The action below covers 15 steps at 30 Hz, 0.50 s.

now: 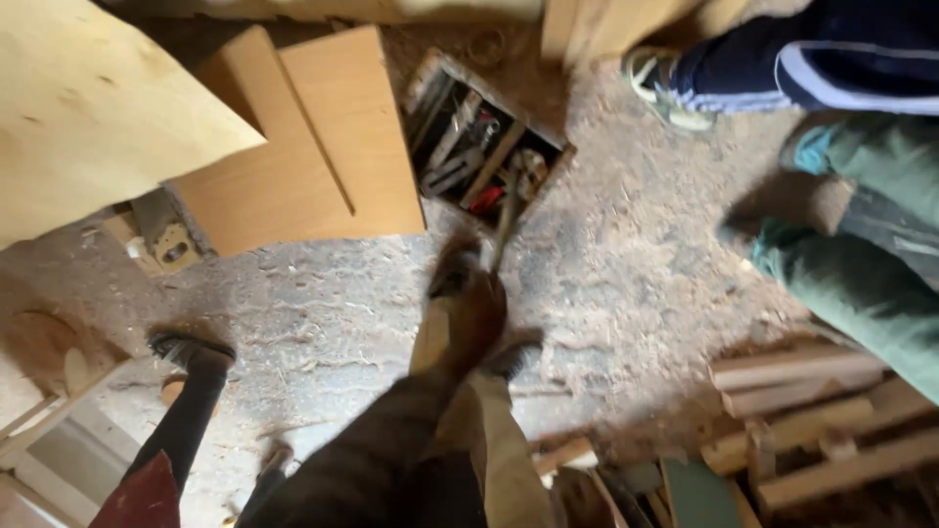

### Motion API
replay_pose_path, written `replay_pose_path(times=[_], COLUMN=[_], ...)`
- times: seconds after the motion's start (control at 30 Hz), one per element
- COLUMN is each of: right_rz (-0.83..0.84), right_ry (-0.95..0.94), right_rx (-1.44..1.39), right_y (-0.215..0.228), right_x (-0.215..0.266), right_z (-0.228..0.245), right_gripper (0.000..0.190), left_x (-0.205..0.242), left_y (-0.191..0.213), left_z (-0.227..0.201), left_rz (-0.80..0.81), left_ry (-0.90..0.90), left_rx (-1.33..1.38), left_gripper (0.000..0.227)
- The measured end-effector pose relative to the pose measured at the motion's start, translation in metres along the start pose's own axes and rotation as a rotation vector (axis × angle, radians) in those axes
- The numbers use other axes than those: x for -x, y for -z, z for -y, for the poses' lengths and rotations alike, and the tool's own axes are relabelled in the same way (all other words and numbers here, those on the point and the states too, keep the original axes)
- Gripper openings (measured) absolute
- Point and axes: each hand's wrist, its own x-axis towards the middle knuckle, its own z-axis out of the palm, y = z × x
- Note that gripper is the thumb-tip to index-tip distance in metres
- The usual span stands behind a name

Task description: Using a hammer and a marking tool to create a groove or mark on a wooden board.

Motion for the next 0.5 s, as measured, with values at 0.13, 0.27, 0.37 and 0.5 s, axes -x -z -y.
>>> replay_pose_path(times=[0.13,0.27,0.37,0.5], right_rz=[0.206,0.517,0.038,0.032], right_ry=[-0.015,-0.077,-0.324,-0.41], right_rx=[-0.348,-0.803,-0.716,-0.79], right_y=[-0.024,-0.028,-0.049,-0.054], right_x=[-0.051,-0.058,-0.097,-0.153], right_z=[0.145,0.229,0.187,0.123], right_gripper=[0.046,0.033,0.014,0.012], left_x=[0.098,0.141,0.1,-0.045], left_y=[0.037,0.059,0.103,-0.033], left_z=[-0.013,-0.014,-0.02,0.082], left_rz=[0.147,0.516,0.9,-0.435], left_ry=[-0.045,-0.039,-0.261,-1.114], left_rx=[0.182,0.169,0.131,-0.819], left_gripper=[0.019,0.027,0.039,0.019])
